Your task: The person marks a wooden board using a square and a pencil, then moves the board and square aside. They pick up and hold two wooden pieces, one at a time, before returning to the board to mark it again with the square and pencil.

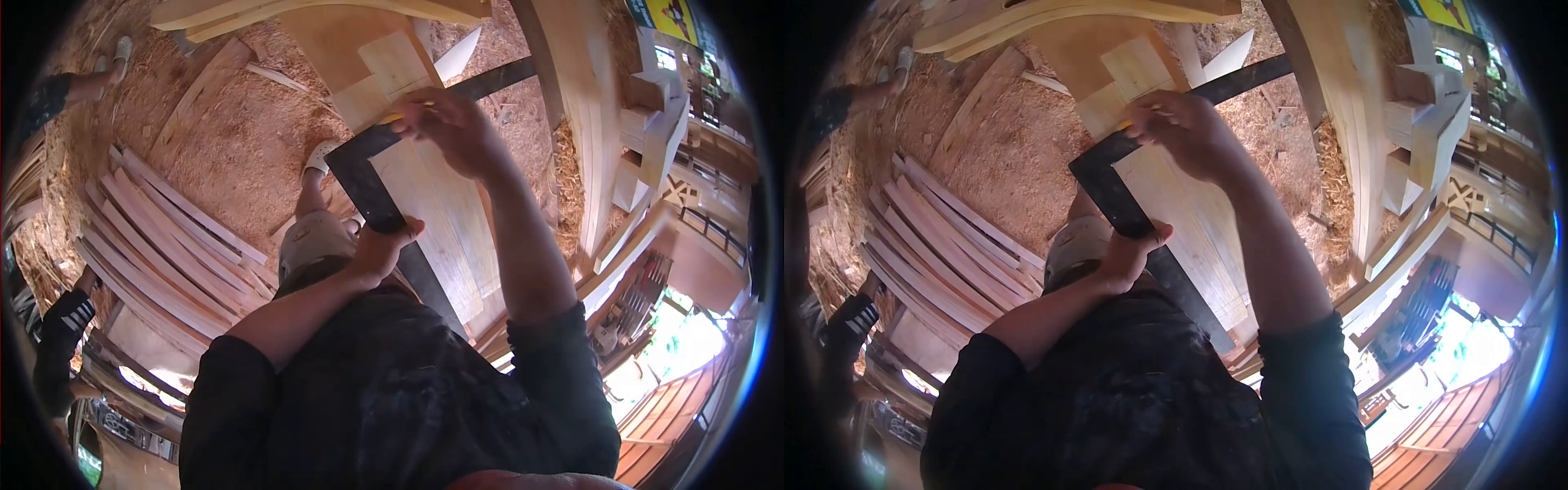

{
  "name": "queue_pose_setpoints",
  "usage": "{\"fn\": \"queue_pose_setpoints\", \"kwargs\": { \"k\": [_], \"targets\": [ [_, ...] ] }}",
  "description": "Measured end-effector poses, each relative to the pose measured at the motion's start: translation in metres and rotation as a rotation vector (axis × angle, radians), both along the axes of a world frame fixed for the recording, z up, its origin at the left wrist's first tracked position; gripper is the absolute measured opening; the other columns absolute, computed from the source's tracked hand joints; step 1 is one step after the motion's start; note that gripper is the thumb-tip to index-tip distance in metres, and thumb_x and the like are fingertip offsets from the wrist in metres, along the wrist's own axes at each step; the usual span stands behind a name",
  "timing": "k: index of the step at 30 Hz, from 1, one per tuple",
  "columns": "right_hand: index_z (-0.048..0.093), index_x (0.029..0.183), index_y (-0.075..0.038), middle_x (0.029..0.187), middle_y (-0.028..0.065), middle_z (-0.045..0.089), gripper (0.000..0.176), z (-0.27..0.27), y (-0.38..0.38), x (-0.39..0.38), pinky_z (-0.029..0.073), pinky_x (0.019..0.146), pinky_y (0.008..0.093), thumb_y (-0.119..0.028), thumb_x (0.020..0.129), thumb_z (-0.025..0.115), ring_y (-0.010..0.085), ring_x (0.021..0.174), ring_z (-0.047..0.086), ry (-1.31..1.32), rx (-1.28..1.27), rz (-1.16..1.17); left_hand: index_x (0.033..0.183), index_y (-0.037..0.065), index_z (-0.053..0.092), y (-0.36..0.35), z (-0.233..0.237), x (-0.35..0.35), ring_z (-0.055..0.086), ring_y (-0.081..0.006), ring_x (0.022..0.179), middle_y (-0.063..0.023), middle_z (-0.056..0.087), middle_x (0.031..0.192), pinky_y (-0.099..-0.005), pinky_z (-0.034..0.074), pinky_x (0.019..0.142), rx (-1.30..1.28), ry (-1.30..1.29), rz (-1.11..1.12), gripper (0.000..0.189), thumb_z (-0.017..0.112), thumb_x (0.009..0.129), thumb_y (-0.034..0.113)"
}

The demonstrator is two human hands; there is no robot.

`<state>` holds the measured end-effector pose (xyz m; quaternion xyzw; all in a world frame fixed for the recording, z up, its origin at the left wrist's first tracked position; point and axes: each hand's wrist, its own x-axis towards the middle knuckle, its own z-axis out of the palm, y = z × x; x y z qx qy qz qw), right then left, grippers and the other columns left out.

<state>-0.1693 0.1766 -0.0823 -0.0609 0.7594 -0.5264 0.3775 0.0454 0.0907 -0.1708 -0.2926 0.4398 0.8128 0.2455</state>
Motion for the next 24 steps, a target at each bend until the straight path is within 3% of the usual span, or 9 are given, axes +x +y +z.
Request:
{"fn": "queue_pose_setpoints", "kwargs": {
  "k": [3, 7, 14, 17, 21, 24],
  "targets": [
    [0.067, 0.126, 0.0, 0.105, 0.0087, 0.077, 0.032, -0.016, -0.028, -0.008, 0.056, 0.086, 0.0308, -0.026, 0.108, 0.062, 0.0147, 0.092, 0.07, 0.003, 0.049, 0.246, 0.1, 0.004, 0.075, 0.002, -0.003, 0.002, 0.066, -0.0108, 0.089, -0.0009, 0.074, 0.094, -0.03, 0.051, 0.084, 0.026, -0.008, 0.038, 0.016, 0.082, 0.094, 0.018],
    [0.071, 0.12, -0.002, 0.101, 0.0081, 0.077, 0.027, -0.007, -0.04, -0.018, 0.057, 0.082, 0.0318, -0.024, 0.108, 0.062, 0.0146, 0.088, 0.071, 0.11, 0.156, 0.427, 0.1, 0.004, 0.076, 0.003, -0.003, 0.004, 0.067, -0.0109, 0.09, -0.0011, 0.075, 0.095, -0.0297, 0.053, 0.084, 0.015, -0.01, 0.056, 0.016, 0.083, 0.094, 0.017],
    [0.072, 0.117, -0.001, 0.098, 0.0101, 0.078, 0.021, -0.008, -0.001, -0.046, 0.058, 0.084, 0.0329, -0.012, 0.105, 0.06, 0.0163, 0.091, 0.073, 0.164, 0.242, 0.263, 0.101, 0.004, 0.076, 0.005, -0.008, 0.006, 0.069, -0.011, 0.092, -0.0016, 0.076, 0.098, -0.0301, 0.055, 0.086, -0.027, 0.025, 0.049, 0.017, 0.085, 0.092, 0.016],
    [0.073, 0.114, -0.001, 0.092, 0.0106, 0.077, 0.02, -0.006, 0.01, -0.053, 0.058, 0.084, 0.034, -0.016, 0.105, 0.065, 0.0171, 0.089, 0.073, 0.276, 0.274, 0.245, 0.109, 0.003, 0.071, 0.002, -0.003, 0.004, 0.066, -0.0134, 0.1, -0.0026, 0.072, 0.104, -0.0318, 0.052, 0.091, 0.015, -0.018, -0.003, 0.019, 0.081, 0.095, 0.011],
    [0.074, 0.111, -0.004, 0.091, 0.0116, 0.076, 0.018, 0.002, 0.005, -0.047, 0.059, 0.084, 0.0374, -0.018, 0.101, 0.069, 0.022, 0.088, 0.075, 0.349, 0.397, 0.233, 0.108, 0.003, 0.071, 0.003, 0.002, 0.001, 0.066, -0.0134, 0.099, -0.0022, 0.072, 0.103, -0.0313, 0.052, 0.09, 0.043, -0.034, 0.065, 0.018, 0.081, 0.095, 0.011],
    [0.074, 0.107, -0.005, 0.093, 0.0147, 0.076, 0.014, -0.007, -0.008, -0.021, 0.059, 0.083, 0.0427, -0.014, 0.097, 0.07, 0.0312, 0.091, 0.076, 0.805, 0.336, 0.333, 0.108, 0.003, 0.071, 0.003, 0.0, 0.001, 0.066, -0.0134, 0.099, -0.0021, 0.071, 0.103, -0.0313, 0.052, 0.091, 0.062, -0.044, 0.071, 0.018, 0.081, 0.095, 0.011]
  ]
}}
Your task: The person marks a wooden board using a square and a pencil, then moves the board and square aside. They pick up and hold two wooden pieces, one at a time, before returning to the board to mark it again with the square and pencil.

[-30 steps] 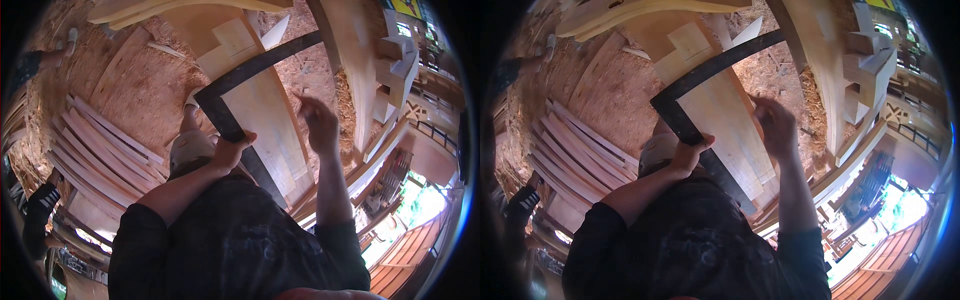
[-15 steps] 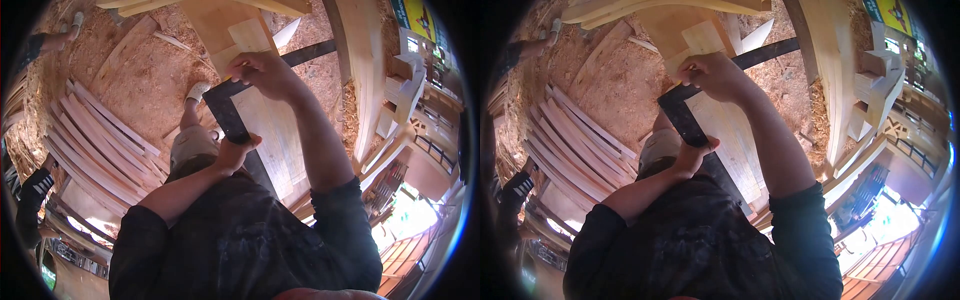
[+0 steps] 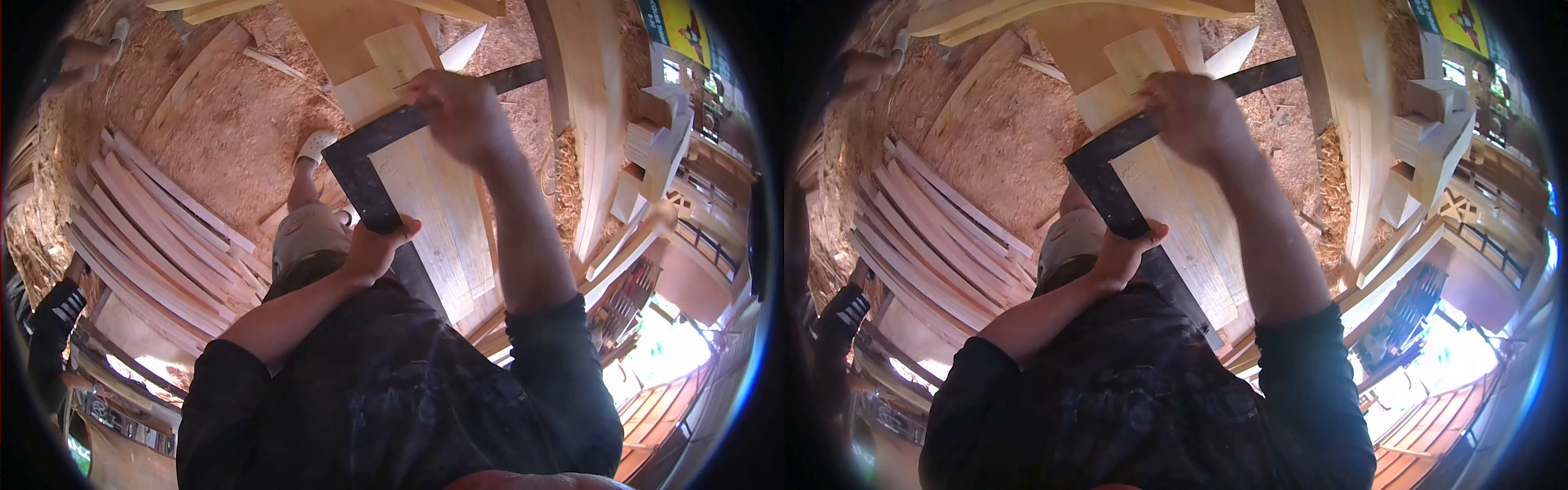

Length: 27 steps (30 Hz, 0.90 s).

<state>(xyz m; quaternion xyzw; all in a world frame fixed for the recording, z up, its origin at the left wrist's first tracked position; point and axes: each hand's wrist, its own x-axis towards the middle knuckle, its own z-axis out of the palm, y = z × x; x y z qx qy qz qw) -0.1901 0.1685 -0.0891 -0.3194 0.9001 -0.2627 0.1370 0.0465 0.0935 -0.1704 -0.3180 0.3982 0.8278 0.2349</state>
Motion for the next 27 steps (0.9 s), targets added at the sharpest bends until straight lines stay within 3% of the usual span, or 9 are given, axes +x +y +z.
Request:
{"fn": "queue_pose_setpoints", "kwargs": {
  "k": [4, 8, 12, 15, 19, 20, 23, 24, 27],
  "targets": [
    [0.074, 0.105, -0.005, 0.094, 0.0156, 0.076, 0.013, -0.003, -0.03, 0.038, 0.06, 0.08, 0.0468, -0.014, 0.095, 0.07, 0.037, 0.088, 0.075, -0.153, -0.158, 0.061, 0.108, 0.003, 0.071, -0.001, -0.001, 0.0, 0.065, -0.0133, 0.098, -0.0022, 0.072, 0.104, -0.0314, 0.052, 0.09, 0.003, -0.011, -0.045, 0.019, 0.081, 0.095, 0.012],
    [0.075, 0.104, -0.003, 0.095, 0.0163, 0.077, 0.018, -0.014, 0.0, 0.008, 0.061, 0.079, 0.0438, -0.019, 0.098, 0.071, 0.0377, 0.091, 0.075, -0.369, -0.122, -0.308, 0.103, 0.004, 0.072, 0.0, 0.002, -0.001, 0.066, -0.0123, 0.095, -0.0012, 0.072, 0.1, -0.0307, 0.052, 0.088, -0.036, -0.004, -0.004, 0.014, 0.081, 0.095, 0.011],
    [0.074, 0.101, -0.006, 0.09, 0.017, 0.075, 0.015, -0.005, -0.013, 0.02, 0.06, 0.076, 0.0453, -0.02, 0.095, 0.074, 0.038, 0.088, 0.074, -0.028, -0.075, -0.087, 0.1, 0.004, 0.076, 0.003, -0.007, 0.004, 0.068, -0.0107, 0.088, -0.0015, 0.076, 0.095, -0.0303, 0.054, 0.083, -0.061, 0.036, 0.002, 0.017, 0.084, 0.093, 0.016],
    [0.074, 0.108, -0.002, 0.096, 0.0177, 0.078, 0.014, -0.007, -0.037, 0.047, 0.06, 0.078, 0.039, -0.011, 0.098, 0.07, 0.0308, 0.09, 0.079, -0.135, -0.12, 0.03, 0.099, 0.004, 0.076, 0.002, -0.002, 0.003, 0.068, -0.0106, 0.088, -0.0016, 0.076, 0.094, -0.0307, 0.054, 0.083, -0.037, 0.005, 0.003, 0.018, 0.084, 0.093, 0.018],
    [0.074, 0.106, -0.005, 0.093, 0.016, 0.077, 0.015, -0.017, -0.009, 0.017, 0.061, 0.077, 0.0447, -0.016, 0.097, 0.07, 0.036, 0.088, 0.076, -0.439, -0.183, -0.333, 0.098, 0.004, 0.077, 0.001, 0.0, 0.001, 0.067, -0.01, 0.088, -0.001, 0.075, 0.093, -0.0303, 0.053, 0.083, -0.05, 0.007, 0.014, 0.017, 0.084, 0.093, 0.018],
    [0.075, 0.109, -0.007, 0.095, 0.0167, 0.078, 0.016, -0.015, -0.002, 0.008, 0.061, 0.08, 0.0437, -0.014, 0.097, 0.068, 0.0347, 0.09, 0.077, -0.367, -0.08, -0.337, 0.097, 0.004, 0.077, 0.001, 0.0, 0.0, 0.067, -0.0098, 0.088, -0.0009, 0.075, 0.092, -0.0301, 0.053, 0.083, -0.055, 0.012, 0.03, 0.017, 0.084, 0.094, 0.018],
    [0.075, 0.109, -0.007, 0.097, 0.0169, 0.078, 0.016, -0.014, -0.014, 0.02, 0.061, 0.079, 0.043, -0.014, 0.096, 0.069, 0.0351, 0.09, 0.077, -0.135, -0.079, -0.181, 0.098, 0.004, 0.077, 0.004, -0.003, 0.003, 0.067, -0.0093, 0.088, -0.0006, 0.075, 0.092, -0.0297, 0.053, 0.083, -0.033, 0.017, 0.039, 0.016, 0.083, 0.094, 0.017],
    [0.075, 0.109, -0.006, 0.098, 0.0166, 0.078, 0.017, -0.014, -0.024, 0.03, 0.061, 0.081, 0.043, -0.014, 0.095, 0.069, 0.0356, 0.093, 0.077, -0.234, -0.092, -0.153, 0.098, 0.004, 0.077, 0.004, -0.003, 0.002, 0.066, -0.0092, 0.087, -0.0005, 0.075, 0.092, -0.0296, 0.053, 0.083, -0.027, 0.001, 0.017, 0.015, 0.083, 0.094, 0.017],
    [0.073, 0.109, 0.0, 0.092, 0.0169, 0.077, 0.016, -0.015, -0.043, 0.048, 0.059, 0.078, 0.0383, -0.008, 0.097, 0.068, 0.024, 0.085, 0.077, -0.28, -0.122, -0.068, 0.098, 0.004, 0.077, 0.0, 0.0, 0.0, 0.066, -0.0089, 0.086, 0.0, 0.075, 0.092, -0.0292, 0.052, 0.081, -0.024, -0.027, -0.019, 0.014, 0.083, 0.094, 0.016]
  ]
}}
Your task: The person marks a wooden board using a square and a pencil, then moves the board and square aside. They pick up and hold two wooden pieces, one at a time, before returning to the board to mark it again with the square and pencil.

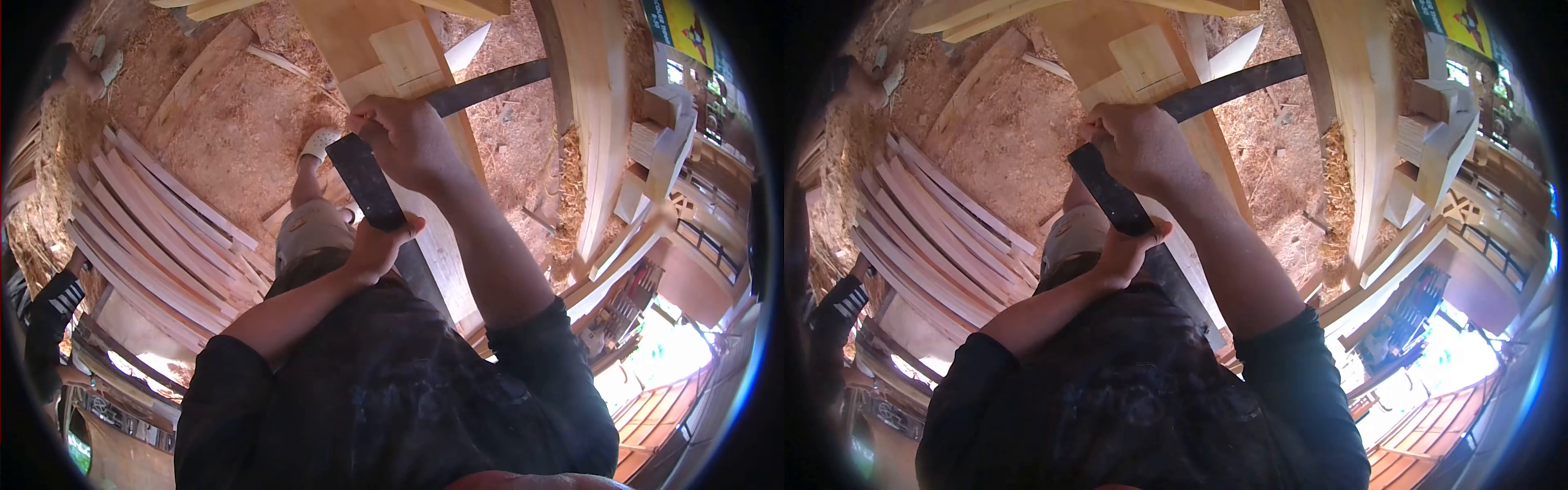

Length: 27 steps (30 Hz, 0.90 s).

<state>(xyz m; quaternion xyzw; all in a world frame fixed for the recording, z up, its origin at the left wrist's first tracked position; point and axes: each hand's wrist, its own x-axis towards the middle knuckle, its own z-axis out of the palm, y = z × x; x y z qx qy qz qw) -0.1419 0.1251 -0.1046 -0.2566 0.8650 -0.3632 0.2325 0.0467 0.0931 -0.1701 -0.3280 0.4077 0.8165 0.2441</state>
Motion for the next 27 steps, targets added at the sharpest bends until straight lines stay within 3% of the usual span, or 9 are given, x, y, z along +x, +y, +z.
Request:
{"fn": "queue_pose_setpoints", "kwargs": {
  "k": [1, 4, 5, 8, 10, 12, 14, 20, 27],
  "targets": [
    [0.072, 0.112, -0.001, 0.097, 0.0136, 0.078, 0.016, 0.0, 0.001, -0.003, 0.058, 0.077, 0.0372, -0.007, 0.099, 0.066, 0.0195, 0.085, 0.075, -0.115, 0.025, -0.051, 0.098, 0.004, 0.077, 0.0, 0.0, 0.001, 0.065, -0.0087, 0.085, 0.0001, 0.075, 0.092, -0.029, 0.052, 0.081, -0.002, 0.005, 0.003, 0.014, 0.083, 0.094, 0.016],
    [0.07, 0.119, -0.004, 0.099, 0.0081, 0.076, 0.019, -0.002, 0.031, -0.004, 0.057, 0.075, 0.0356, -0.006, 0.101, 0.062, 0.0143, 0.084, 0.071, -0.395, -0.358, -0.365, 0.098, 0.004, 0.077, 0.003, -0.001, 0.001, 0.066, -0.0086, 0.085, 0.0004, 0.075, 0.092, -0.0288, 0.053, 0.08, -0.008, 0.022, 0.05, 0.014, 0.084, 0.093, 0.016],
    [0.067, 0.124, -0.006, 0.101, 0.0047, 0.074, 0.024, 0.008, 0.042, -0.001, 0.056, 0.072, 0.0333, -0.001, 0.102, 0.06, 0.0113, 0.082, 0.066, -0.309, -0.395, -0.347, 0.098, 0.004, 0.077, 0.004, -0.001, 0.002, 0.066, -0.0087, 0.085, 0.0004, 0.075, 0.093, -0.0288, 0.053, 0.08, -0.008, 0.026, 0.07, 0.014, 0.084, 0.093, 0.016],
    [0.066, 0.122, -0.006, 0.1, 0.0063, 0.072, 0.024, 0.013, 0.09, 0.03, 0.055, 0.07, 0.0327, -0.002, 0.098, 0.069, 0.0129, 0.082, 0.066, -0.033, 0.042, -0.245, 0.097, 0.004, 0.077, 0.004, 0.002, 0.0, 0.068, -0.009, 0.087, -0.0005, 0.076, 0.095, -0.0285, 0.054, 0.083, -0.004, 0.016, 0.082, 0.012, 0.083, 0.093, 0.014],
    [0.065, 0.117, -0.004, 0.104, 0.0125, 0.07, 0.03, 0.026, 0.107, 0.059, 0.059, 0.077, 0.0365, -0.012, 0.092, 0.08, 0.0252, 0.087, 0.072, -0.009, 0.217, -0.157, 0.101, 0.004, 0.077, 0.004, -0.001, 0.002, 0.07, -0.0098, 0.091, -0.0014, 0.077, 0.097, -0.0287, 0.055, 0.086, -0.001, 0.013, 0.056, 0.014, 0.083, 0.093, 0.013],
    [0.063, 0.119, -0.007, 0.108, 0.0124, 0.069, 0.038, 0.022, 0.123, 0.082, 0.059, 0.076, 0.0408, -0.016, 0.089, 0.084, 0.0301, 0.087, 0.072, 0.02, 0.235, -0.097, 0.111, 0.003, 0.073, 0.003, -0.004, 0.001, 0.069, -0.0118, 0.098, -0.0027, 0.075, 0.104, -0.0303, 0.054, 0.091, 0.019, 0.03, 0.044, 0.022, 0.083, 0.093, 0.011],
    [0.06, 0.122, -0.007, 0.113, 0.0141, 0.067, 0.044, 0.027, 0.124, 0.095, 0.057, 0.082, 0.0462, -0.018, 0.087, 0.085, 0.0364, 0.098, 0.071, -0.133, 0.293, -0.21, 0.127, 0.003, 0.065, 0.002, -0.005, 0.001, 0.066, -0.0152, 0.11, -0.0043, 0.071, 0.117, -0.0333, 0.052, 0.099, 0.061, 0.062, 0.036, 0.037, 0.081, 0.094, 0.008],
    [0.056, 0.127, -0.008, 0.115, 0.0166, 0.065, 0.053, 0.023, 0.124, 0.099, 0.055, 0.088, 0.0497, -0.013, 0.083, 0.085, 0.0399, 0.108, 0.068, -0.146, 0.316, -0.283, 0.134, 0.003, 0.061, -0.003, 0.002, -0.001, 0.066, -0.0166, 0.114, -0.006, 0.07, 0.124, -0.0343, 0.052, 0.102, 0.05, 0.063, 0.006, 0.044, 0.08, 0.095, 0.01],
    [0.056, 0.126, -0.008, 0.113, 0.0167, 0.065, 0.054, 0.025, 0.121, 0.097, 0.055, 0.088, 0.0498, -0.008, 0.08, 0.085, 0.0397, 0.108, 0.068, -0.15, 0.311, -0.309, 0.129, 0.0, 0.065, -0.006, 0.006, -0.007, 0.069, -0.0148, 0.108, -0.0059, 0.073, 0.118, -0.0315, 0.056, 0.095, 0.051, 0.061, 0.06, 0.044, 0.085, 0.092, 0.013]
  ]
}}
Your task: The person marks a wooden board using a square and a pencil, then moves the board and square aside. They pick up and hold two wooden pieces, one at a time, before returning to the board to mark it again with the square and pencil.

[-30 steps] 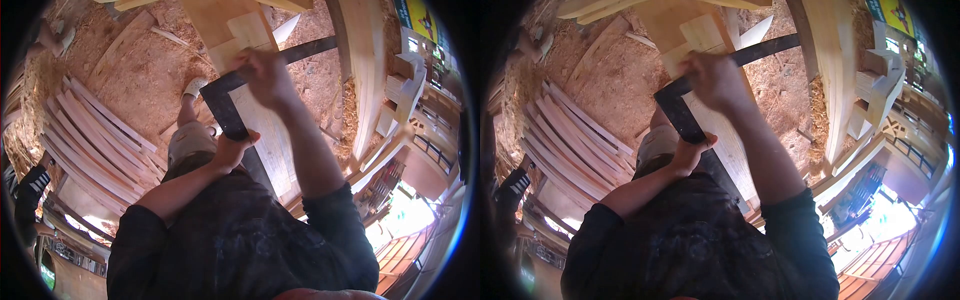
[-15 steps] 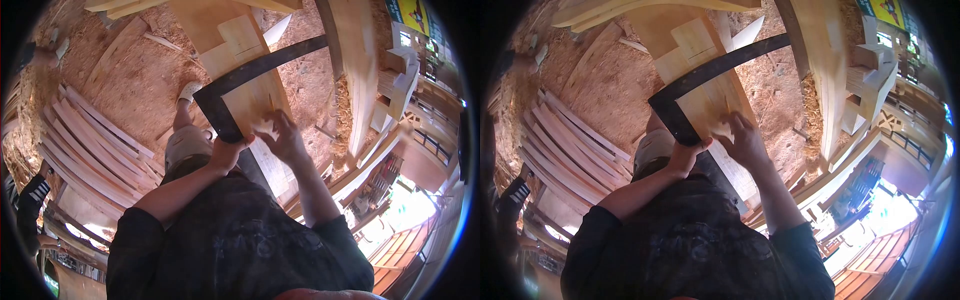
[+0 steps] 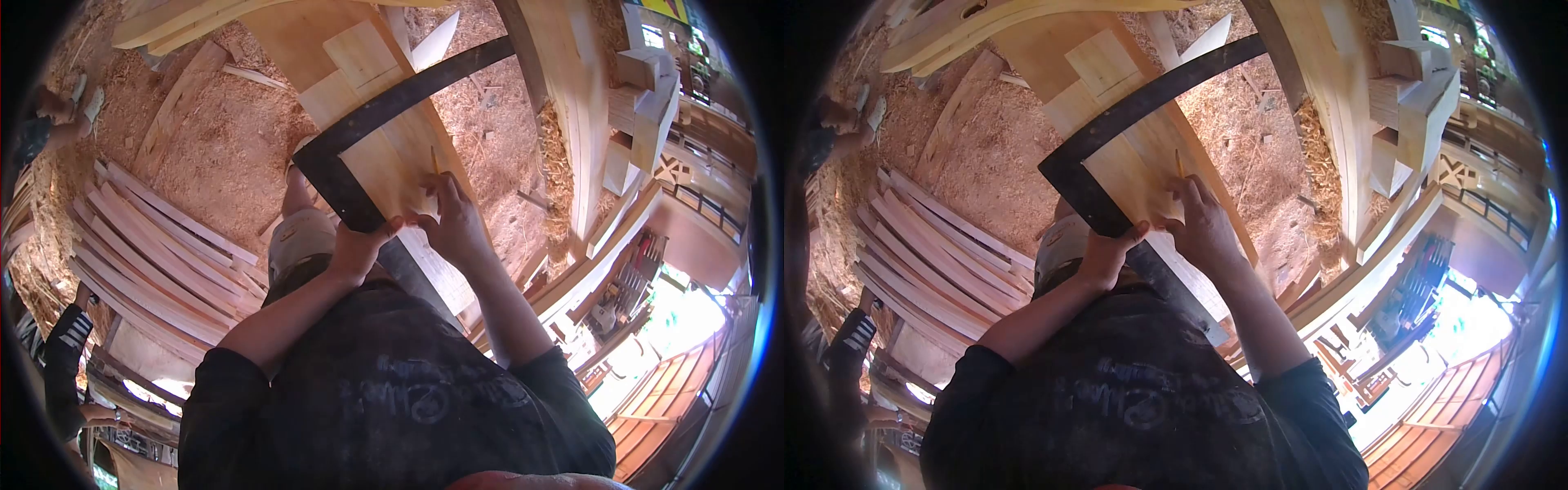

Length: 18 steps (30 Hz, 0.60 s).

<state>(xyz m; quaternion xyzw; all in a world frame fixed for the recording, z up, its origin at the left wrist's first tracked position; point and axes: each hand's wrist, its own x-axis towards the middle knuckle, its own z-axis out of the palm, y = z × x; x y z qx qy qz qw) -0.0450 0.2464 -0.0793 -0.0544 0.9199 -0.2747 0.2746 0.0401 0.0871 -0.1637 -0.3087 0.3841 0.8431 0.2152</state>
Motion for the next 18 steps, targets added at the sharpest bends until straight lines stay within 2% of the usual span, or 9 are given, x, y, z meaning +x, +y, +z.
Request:
{"fn": "queue_pose_setpoints", "kwargs": {
  "k": [2, 5, 18],
  "targets": [
    [0.057, 0.125, -0.008, 0.113, 0.0165, 0.065, 0.054, -0.001, 0.0, -0.001, 0.055, 0.088, 0.0498, -0.008, 0.08, 0.085, 0.0396, 0.108, 0.068, 0.0, -0.002, 0.002, 0.129, 0.0, 0.065, -0.002, -0.003, -0.001, 0.069, -0.0148, 0.107, -0.0056, 0.073, 0.117, -0.0313, 0.057, 0.093, -0.001, -0.02, -0.011, 0.045, 0.086, 0.091, 0.013],
    [0.057, 0.125, -0.009, 0.114, 0.0161, 0.065, 0.054, -0.001, 0.0, -0.001, 0.055, 0.088, 0.0497, -0.007, 0.079, 0.086, 0.0393, 0.108, 0.068, -0.009, 0.008, 0.004, 0.137, 0.001, 0.058, -0.007, 0.0, -0.005, 0.065, -0.0178, 0.117, -0.008, 0.068, 0.127, -0.0349, 0.052, 0.102, -0.006, -0.003, -0.041, 0.05, 0.081, 0.094, 0.009],
    [0.056, 0.125, -0.009, 0.112, 0.0157, 0.064, 0.054, -0.005, 0.004, -0.002, 0.054, 0.086, 0.05, -0.01, 0.08, 0.086, 0.0408, 0.106, 0.068, -0.015, 0.024, 0.022, 0.137, 0.001, 0.057, -0.014, -0.001, -0.011, 0.066, -0.0183, 0.116, -0.0087, 0.068, 0.126, -0.0351, 0.053, 0.103, -0.025, 0.007, -0.049, 0.056, 0.085, 0.088, 0.006]
  ]
}}
